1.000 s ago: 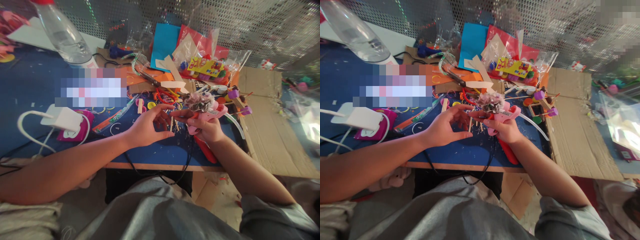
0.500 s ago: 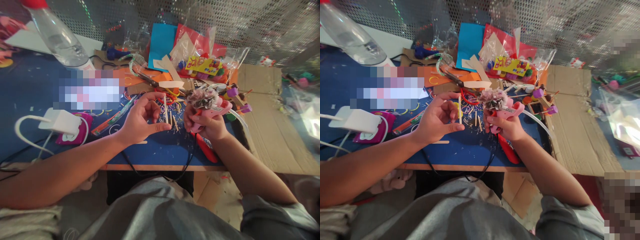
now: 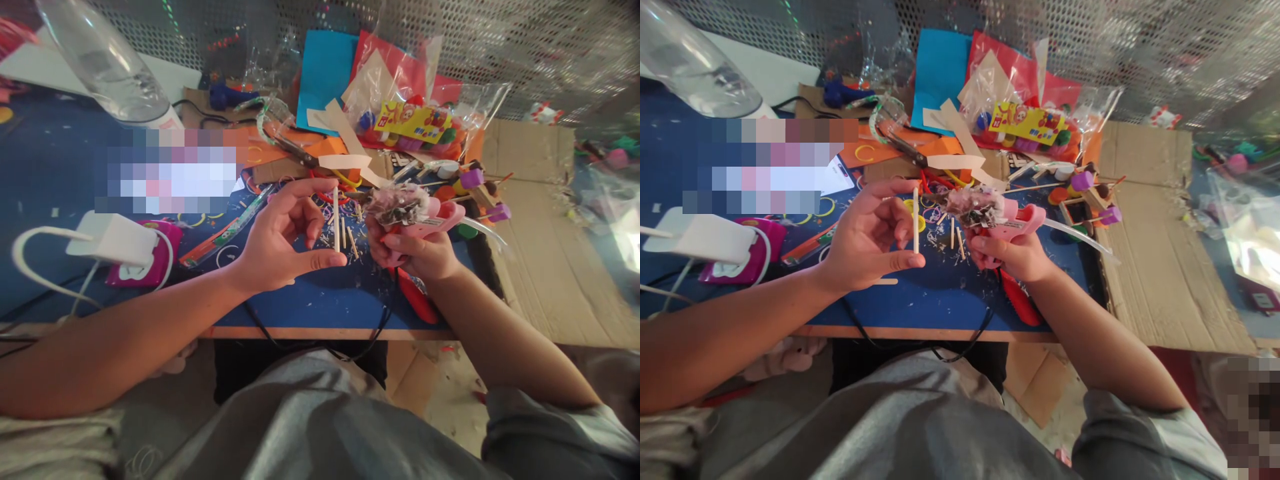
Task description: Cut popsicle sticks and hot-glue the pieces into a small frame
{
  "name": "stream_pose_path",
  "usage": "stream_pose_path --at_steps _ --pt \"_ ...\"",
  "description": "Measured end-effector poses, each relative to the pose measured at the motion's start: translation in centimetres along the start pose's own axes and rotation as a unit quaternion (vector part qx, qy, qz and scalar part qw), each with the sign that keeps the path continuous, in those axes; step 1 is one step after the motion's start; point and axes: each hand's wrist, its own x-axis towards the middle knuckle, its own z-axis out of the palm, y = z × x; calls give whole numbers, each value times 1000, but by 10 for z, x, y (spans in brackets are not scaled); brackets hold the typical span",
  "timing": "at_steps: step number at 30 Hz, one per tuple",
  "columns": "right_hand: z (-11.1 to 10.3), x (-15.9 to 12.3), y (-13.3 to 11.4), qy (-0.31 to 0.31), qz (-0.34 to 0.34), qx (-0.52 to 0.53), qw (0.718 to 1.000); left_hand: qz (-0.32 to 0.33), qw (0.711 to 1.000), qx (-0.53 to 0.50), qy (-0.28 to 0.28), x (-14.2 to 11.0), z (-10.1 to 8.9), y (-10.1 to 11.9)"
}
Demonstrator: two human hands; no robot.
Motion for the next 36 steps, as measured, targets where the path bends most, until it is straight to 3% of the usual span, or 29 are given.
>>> stream_pose_path --at_steps 7,14,30,36 --pt "2 1 3 13 -39 -1 999 25 999 20 7 0 3 -1" --pt "1 -1 5 21 -24 -14 999 35 999 16 -5 1 7 1" --pt "3 -3 3 49 -12 -18 999 31 999 15 -3 1 7 2" --pt "4 -2 3 57 -18 -25 998 1 999 33 11 1 8 6"
